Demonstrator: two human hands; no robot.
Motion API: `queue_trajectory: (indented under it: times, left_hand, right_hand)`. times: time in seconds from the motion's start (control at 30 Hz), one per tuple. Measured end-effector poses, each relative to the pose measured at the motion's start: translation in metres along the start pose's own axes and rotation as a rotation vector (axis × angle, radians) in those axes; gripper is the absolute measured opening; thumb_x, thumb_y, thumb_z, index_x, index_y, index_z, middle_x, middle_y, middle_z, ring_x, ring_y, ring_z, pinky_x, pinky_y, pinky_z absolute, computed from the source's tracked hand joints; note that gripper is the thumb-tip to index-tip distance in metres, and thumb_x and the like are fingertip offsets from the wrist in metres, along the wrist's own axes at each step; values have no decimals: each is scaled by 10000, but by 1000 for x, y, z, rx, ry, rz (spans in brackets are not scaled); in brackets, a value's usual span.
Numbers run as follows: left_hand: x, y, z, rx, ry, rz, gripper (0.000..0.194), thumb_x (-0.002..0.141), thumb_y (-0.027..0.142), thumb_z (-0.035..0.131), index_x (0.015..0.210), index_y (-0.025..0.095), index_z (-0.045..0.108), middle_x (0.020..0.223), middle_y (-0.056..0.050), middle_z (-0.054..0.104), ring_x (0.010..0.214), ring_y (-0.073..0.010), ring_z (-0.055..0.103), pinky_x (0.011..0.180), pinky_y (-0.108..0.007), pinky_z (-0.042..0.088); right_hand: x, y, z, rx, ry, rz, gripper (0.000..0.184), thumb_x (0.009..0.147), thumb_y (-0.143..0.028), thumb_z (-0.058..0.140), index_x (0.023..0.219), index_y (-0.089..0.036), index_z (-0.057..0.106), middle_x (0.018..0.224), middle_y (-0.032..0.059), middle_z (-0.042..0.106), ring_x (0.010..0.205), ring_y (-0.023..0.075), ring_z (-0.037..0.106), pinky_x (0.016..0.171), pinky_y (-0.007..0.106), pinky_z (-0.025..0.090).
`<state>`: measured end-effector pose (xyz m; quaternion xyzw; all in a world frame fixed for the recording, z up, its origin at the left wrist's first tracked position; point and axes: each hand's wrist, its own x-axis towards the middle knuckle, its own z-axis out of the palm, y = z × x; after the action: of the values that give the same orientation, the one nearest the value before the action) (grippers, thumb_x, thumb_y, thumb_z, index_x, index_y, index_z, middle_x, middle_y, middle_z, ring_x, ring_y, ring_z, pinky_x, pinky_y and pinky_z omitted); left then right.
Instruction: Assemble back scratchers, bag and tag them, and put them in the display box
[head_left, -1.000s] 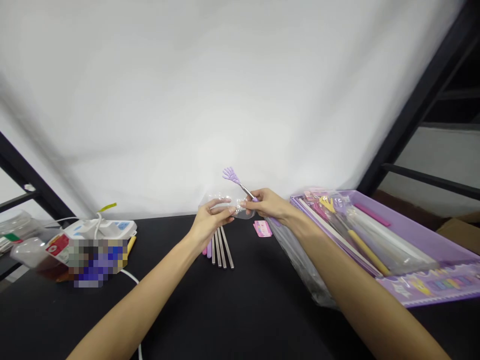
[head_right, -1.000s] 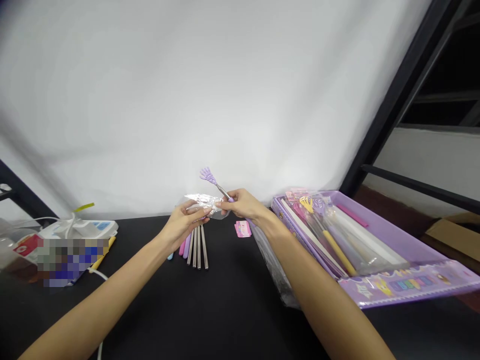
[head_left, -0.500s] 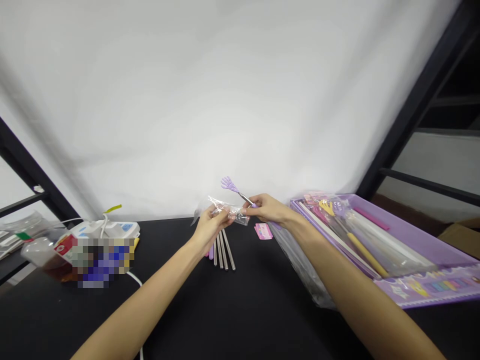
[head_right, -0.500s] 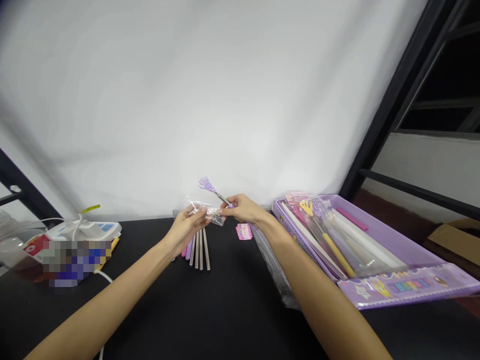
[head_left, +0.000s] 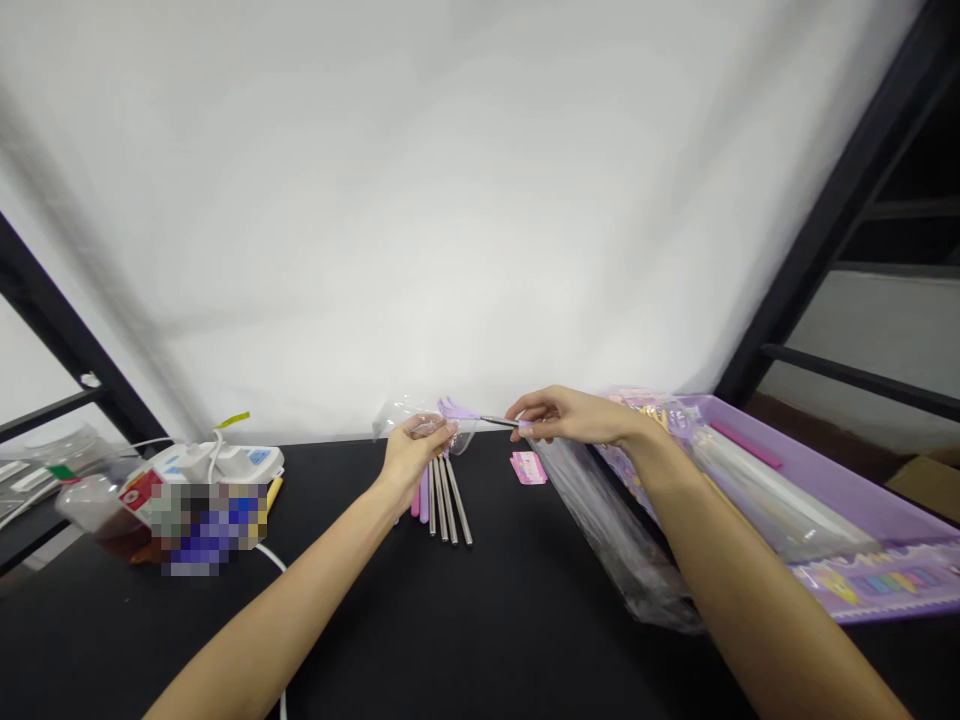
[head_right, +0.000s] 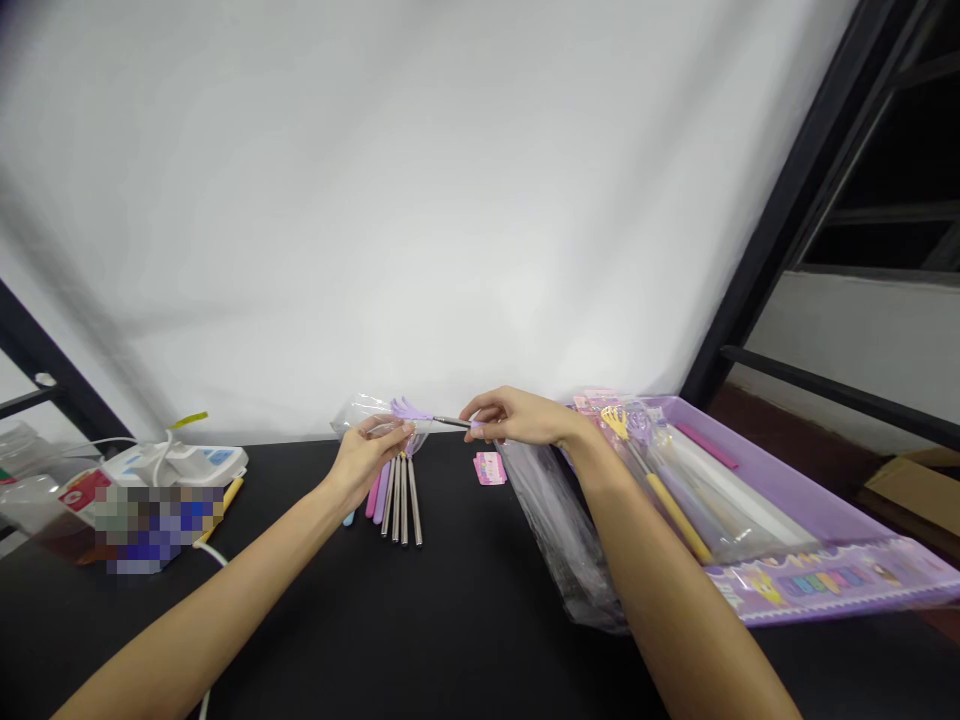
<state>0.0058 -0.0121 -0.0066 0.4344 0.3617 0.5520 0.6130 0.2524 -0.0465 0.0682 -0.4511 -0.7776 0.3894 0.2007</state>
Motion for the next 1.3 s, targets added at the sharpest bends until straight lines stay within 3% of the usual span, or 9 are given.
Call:
queue_trajectory:
  times: [0.13,0.27,0.43,0.6,0.83,1.07,1.2,1.3]
  left_hand:
    - [1,2,-3,35,-8,-16,371,559,245,892,803,112,646,725,-41,704,646,-125,662,664,-238,547]
    - [1,4,-3,47,-46,-70,323,626,262,863,820,115,650,756,-76,723,715,-171,700,756,-309,572]
    - [-1,5,-2,43,-69,-77,308,679,330,835,842,137,660,769,-43,722,692,-136,688,800,-317,577]
    - [-3,4,-1,61,-119,-95,295,714,348,811,821,98,698,799,-83,726,739,-163,695,843,-361,589]
    - [-3,4,-1,98,-102,-109,275,752,334,782,841,81,718,830,-115,739,740,-197,718,877,-398,588]
    - [-6,7,4,160,-147,-97,307,776,358,759,921,89,724,888,-136,745,873,-264,729,916,-406,574]
    - [-4,6,2,76,-213,-168,340,790,407,737,903,87,717,959,-158,739,921,-280,722,929,-407,568]
    - [-1,4,0,101,-198,-181,382,798,459,712,834,79,714,918,-174,740,890,-295,726,902,-422,577]
  right_hand:
    - [1,4,-2,-71,-38,30,465,808,-416,641,1167,-121,644,885,97,716,652,140,574,618,284,457]
    - [2,7,-3,-147,3,38,460,804,-394,633,1175,-124,665,859,94,721,621,141,568,584,274,451]
    - [2,11,-5,-258,11,21,440,791,-405,648,1120,-123,722,766,68,709,639,153,572,618,276,435]
    - [1,11,-7,-310,71,-13,385,788,-371,637,1090,-157,746,968,82,743,810,198,626,739,295,449]
    - [1,2,-5,-387,80,73,361,785,-305,599,1084,-179,758,912,63,756,687,191,617,679,311,443]
    - [1,-1,-6,-458,123,88,348,803,-266,594,1106,-205,753,1105,65,736,1003,270,654,874,349,462]
    - [0,1,-7,-458,132,114,352,798,-243,595,1111,-222,753,1125,59,729,1033,295,652,889,366,468]
    - [-2,0,-7,-447,123,123,338,790,-252,609,1089,-227,764,1100,60,738,997,303,660,863,369,474]
